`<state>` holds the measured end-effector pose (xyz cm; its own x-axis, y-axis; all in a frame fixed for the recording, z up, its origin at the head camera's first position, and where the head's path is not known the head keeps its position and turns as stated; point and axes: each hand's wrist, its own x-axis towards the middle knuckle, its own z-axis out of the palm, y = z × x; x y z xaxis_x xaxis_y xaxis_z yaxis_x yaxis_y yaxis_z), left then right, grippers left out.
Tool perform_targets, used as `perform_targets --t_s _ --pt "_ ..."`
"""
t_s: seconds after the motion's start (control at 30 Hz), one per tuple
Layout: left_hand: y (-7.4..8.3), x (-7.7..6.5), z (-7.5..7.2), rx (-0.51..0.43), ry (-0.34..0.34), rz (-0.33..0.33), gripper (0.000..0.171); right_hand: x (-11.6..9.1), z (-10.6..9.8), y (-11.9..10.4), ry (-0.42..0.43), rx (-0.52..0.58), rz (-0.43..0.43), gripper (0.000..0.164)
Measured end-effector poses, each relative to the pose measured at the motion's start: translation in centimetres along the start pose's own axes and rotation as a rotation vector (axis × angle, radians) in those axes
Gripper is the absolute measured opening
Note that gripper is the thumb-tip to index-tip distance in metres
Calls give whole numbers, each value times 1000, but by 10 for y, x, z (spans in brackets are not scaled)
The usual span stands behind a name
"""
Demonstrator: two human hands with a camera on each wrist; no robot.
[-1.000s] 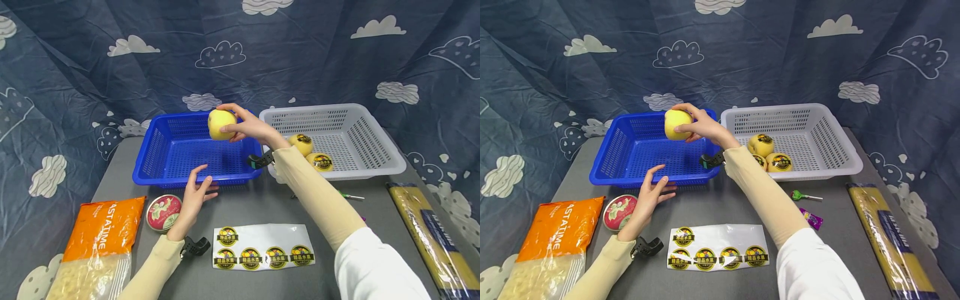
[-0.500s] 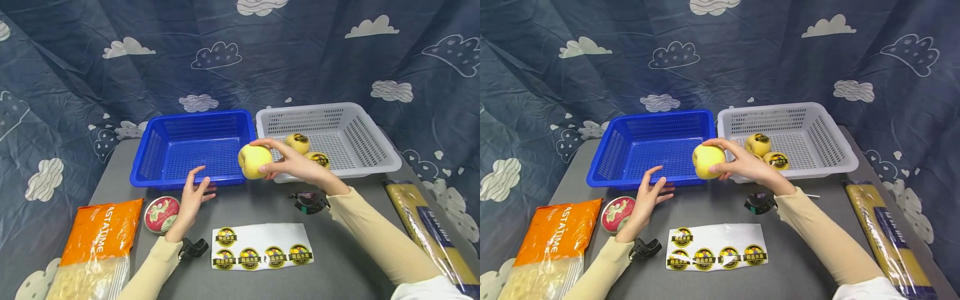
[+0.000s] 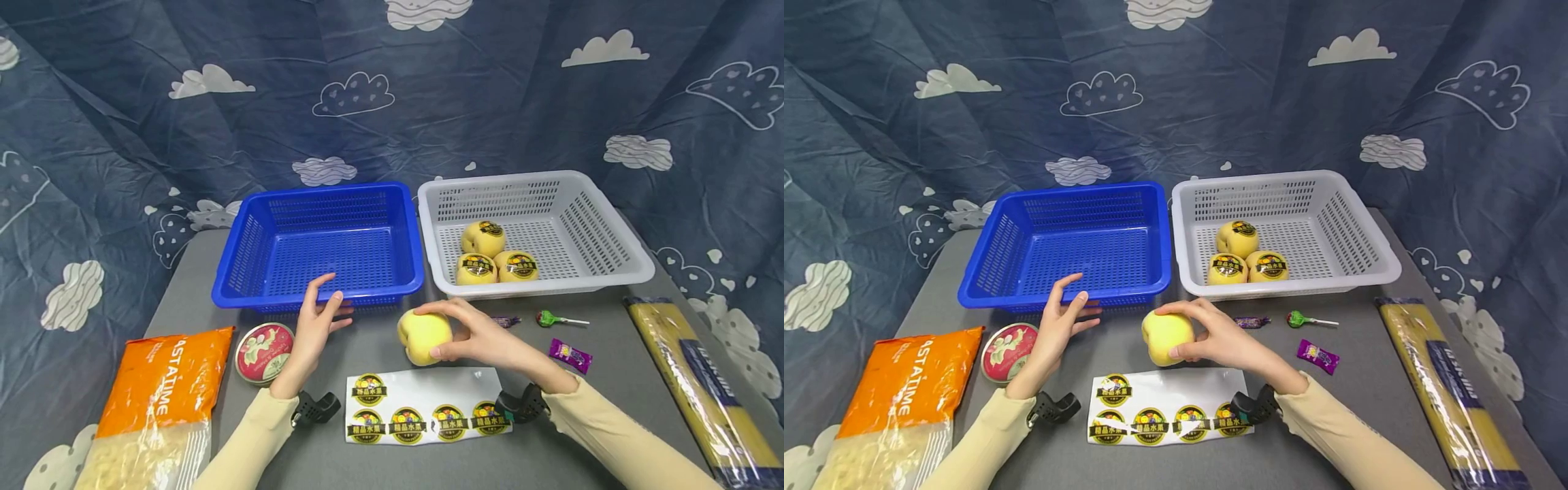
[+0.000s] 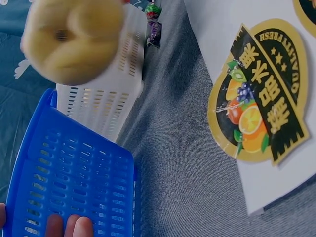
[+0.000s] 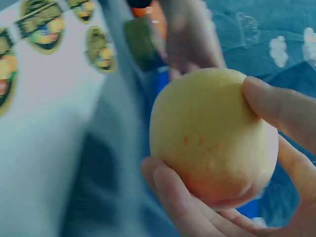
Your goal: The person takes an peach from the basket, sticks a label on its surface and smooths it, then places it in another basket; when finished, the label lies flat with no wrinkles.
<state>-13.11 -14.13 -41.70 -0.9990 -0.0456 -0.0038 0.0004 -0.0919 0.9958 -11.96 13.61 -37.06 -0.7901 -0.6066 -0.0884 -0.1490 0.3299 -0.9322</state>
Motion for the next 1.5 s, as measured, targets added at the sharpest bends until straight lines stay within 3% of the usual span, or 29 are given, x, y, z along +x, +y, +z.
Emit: perform_targets --t_s 0.27,0.53,0.63,0.77,0.93,1.07,1.2,1.37,1.5 --pt "1 -1 1 -6 1 -2 43 0 17 22 94 -30 -17 55" --pt "1 0 0 -8 -3 0 42 4 20 49 137 -243 -43 57" --pt "1 0 -1 2 -3 -12 42 3 20 48 124 -269 -57 58" --pt "3 -2 -4 32 -27 -26 42 -1 17 41 97 -216 -49 57" --pt "9 -9 -9 108 -123 0 48 -5 14 25 98 -160 -85 56" --pt "12 -21 -13 254 -250 68 50 -3 21 15 92 -128 -174 51" --pt "11 -34 -17 512 -427 124 43 0 37 10 23 -88 -213 41" --pt "6 -50 -19 800 -646 154 43 5 59 12 -99 -122 -159 37" --pt "-1 -58 -18 938 -711 170 47 10 75 17 -152 -202 -109 37"
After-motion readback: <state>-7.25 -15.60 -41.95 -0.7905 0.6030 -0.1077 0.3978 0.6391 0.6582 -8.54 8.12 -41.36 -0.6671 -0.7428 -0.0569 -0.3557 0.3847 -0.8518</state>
